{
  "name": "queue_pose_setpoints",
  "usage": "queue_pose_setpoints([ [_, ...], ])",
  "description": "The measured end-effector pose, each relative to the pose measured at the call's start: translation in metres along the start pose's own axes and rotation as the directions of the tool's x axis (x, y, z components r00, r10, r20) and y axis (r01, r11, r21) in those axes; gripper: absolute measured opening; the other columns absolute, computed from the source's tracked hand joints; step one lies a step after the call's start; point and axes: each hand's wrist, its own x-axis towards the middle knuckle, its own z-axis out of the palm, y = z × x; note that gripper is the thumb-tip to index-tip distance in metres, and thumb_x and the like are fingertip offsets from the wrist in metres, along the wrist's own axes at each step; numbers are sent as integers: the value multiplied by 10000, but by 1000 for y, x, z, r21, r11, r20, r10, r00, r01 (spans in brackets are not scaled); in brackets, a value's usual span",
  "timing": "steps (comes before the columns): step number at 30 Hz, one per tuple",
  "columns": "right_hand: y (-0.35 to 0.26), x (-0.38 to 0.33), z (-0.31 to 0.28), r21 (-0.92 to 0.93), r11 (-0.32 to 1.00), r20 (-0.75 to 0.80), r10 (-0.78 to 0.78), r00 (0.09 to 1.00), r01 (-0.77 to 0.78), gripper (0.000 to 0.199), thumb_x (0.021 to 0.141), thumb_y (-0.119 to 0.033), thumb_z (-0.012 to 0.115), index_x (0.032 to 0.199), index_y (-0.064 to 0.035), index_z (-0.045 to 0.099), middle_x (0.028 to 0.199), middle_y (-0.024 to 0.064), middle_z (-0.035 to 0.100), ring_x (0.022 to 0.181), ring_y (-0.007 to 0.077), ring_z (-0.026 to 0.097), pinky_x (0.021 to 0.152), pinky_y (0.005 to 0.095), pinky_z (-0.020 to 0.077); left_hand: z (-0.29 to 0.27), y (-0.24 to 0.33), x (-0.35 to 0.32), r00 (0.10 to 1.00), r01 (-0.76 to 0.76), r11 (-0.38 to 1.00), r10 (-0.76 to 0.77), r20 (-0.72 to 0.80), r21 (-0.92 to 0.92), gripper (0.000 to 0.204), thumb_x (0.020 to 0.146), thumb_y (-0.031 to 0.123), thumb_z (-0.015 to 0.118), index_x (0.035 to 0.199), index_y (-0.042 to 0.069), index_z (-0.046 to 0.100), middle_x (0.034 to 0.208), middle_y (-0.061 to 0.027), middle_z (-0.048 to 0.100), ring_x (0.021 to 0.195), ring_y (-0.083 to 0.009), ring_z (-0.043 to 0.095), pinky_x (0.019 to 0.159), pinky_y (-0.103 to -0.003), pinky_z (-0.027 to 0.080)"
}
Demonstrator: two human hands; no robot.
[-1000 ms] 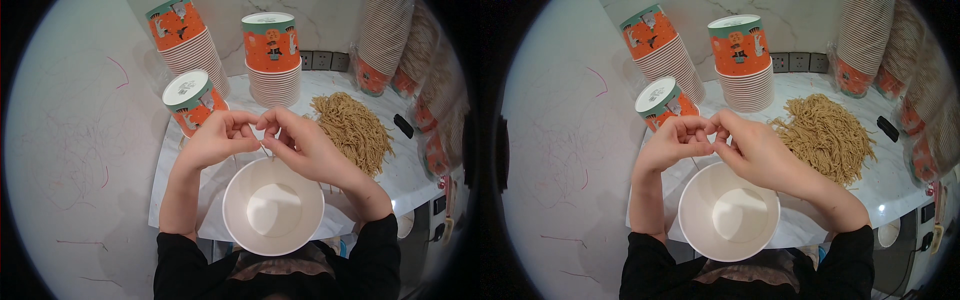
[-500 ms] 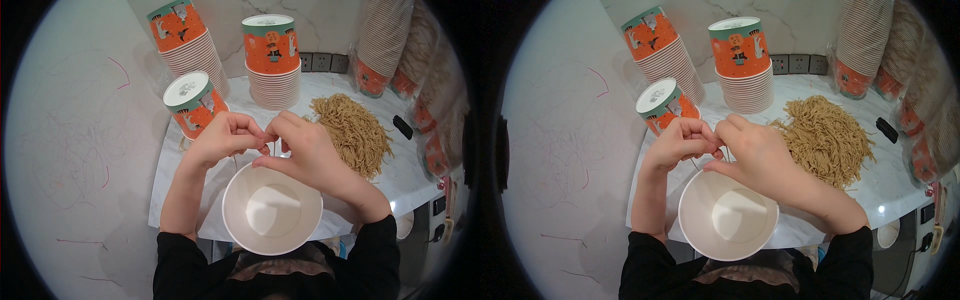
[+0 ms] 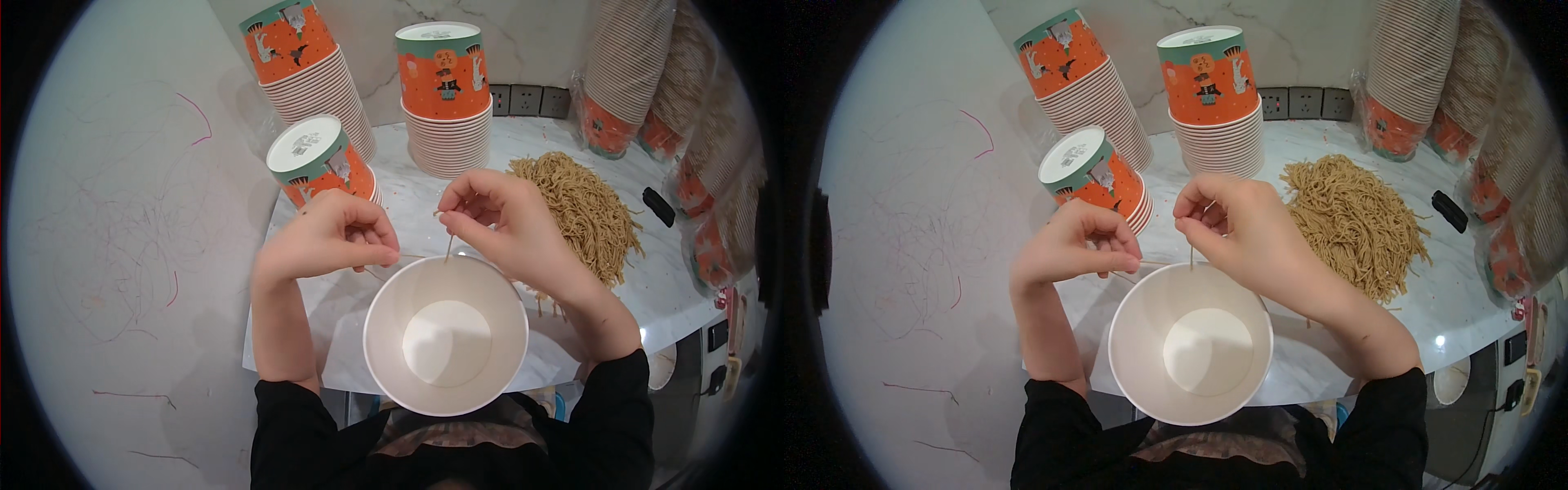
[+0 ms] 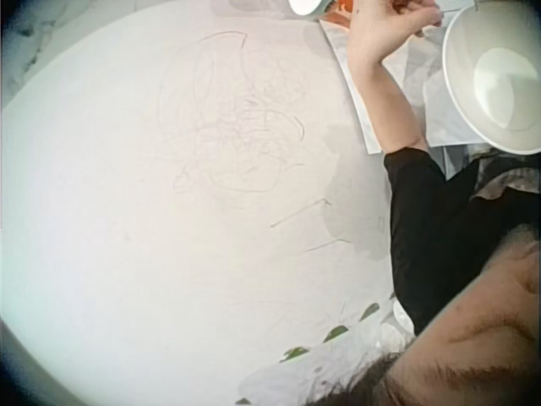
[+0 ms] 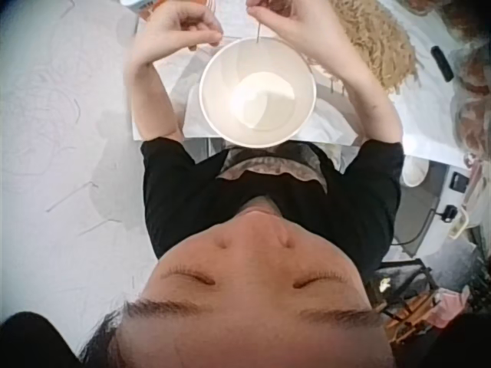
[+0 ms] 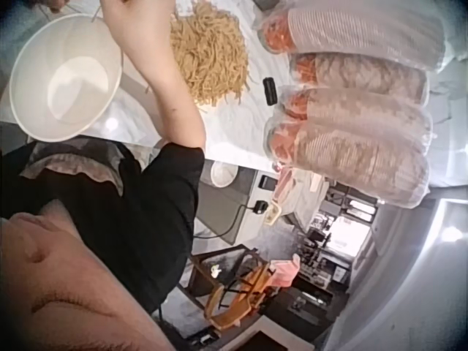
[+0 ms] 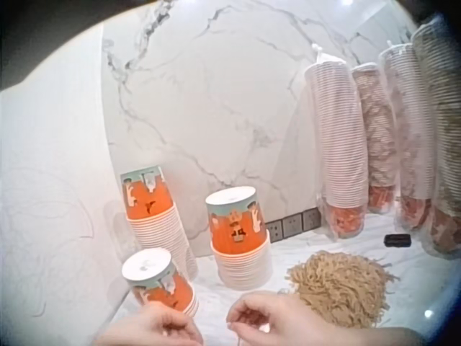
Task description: Tying decorative or functional strings onto printed paper buckets.
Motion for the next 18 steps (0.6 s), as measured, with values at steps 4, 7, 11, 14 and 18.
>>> queue_pose_setpoints([
  [4, -3, 1, 1, 84, 993, 8, 80, 997, -80, 93, 895, -31, 691, 962, 30, 669, 850, 72, 711, 775, 147, 704, 692, 281, 561, -3, -8, -12, 984, -131, 965, 153, -85, 228, 138, 846, 90, 771, 924, -17, 734, 773, -5, 708, 689, -49, 639, 626, -217, 503],
  [7, -1, 1, 4, 89, 995, 9, 42, 999, -42, 88, 897, -23, 690, 962, 34, 671, 856, 82, 710, 792, 153, 710, 698, 285, 563, 1, -8, -14, 966, -174, 956, 212, -148, 234, 118, 842, 79, 765, 923, -2, 737, 785, -20, 717, 693, -63, 633, 630, -228, 498],
  [11, -2, 0, 6, 44, 998, 83, -41, 996, 37, 107, 899, -16, 688, 992, 36, 677, 875, 95, 708, 805, 161, 712, 722, 293, 567, 15, -4, -4, 847, -432, 892, 453, -278, 138, 82, 841, 34, 773, 914, 7, 749, 830, -23, 728, 681, -75, 593, 640, -233, 469],
  [14, -5, -1, 3, 36, 994, 121, -109, 987, 106, 119, 895, -7, 685, 1006, 35, 680, 885, 96, 705, 801, 161, 712, 730, 299, 568, 21, -7, 4, 850, -470, 879, 476, -224, 82, 52, 853, 26, 766, 896, 13, 740, 811, 4, 707, 665, -46, 558, 606, -213, 436],
  [18, -6, 0, 1, 61, 993, 129, -104, 986, 97, 120, 890, -20, 696, 996, 30, 672, 881, 93, 704, 790, 164, 708, 728, 301, 566, 23, -3, 7, 940, -297, 955, 290, -182, -11, 58, 862, 37, 771, 848, 14, 720, 800, 29, 688, 658, -12, 529, 580, -191, 399],
])
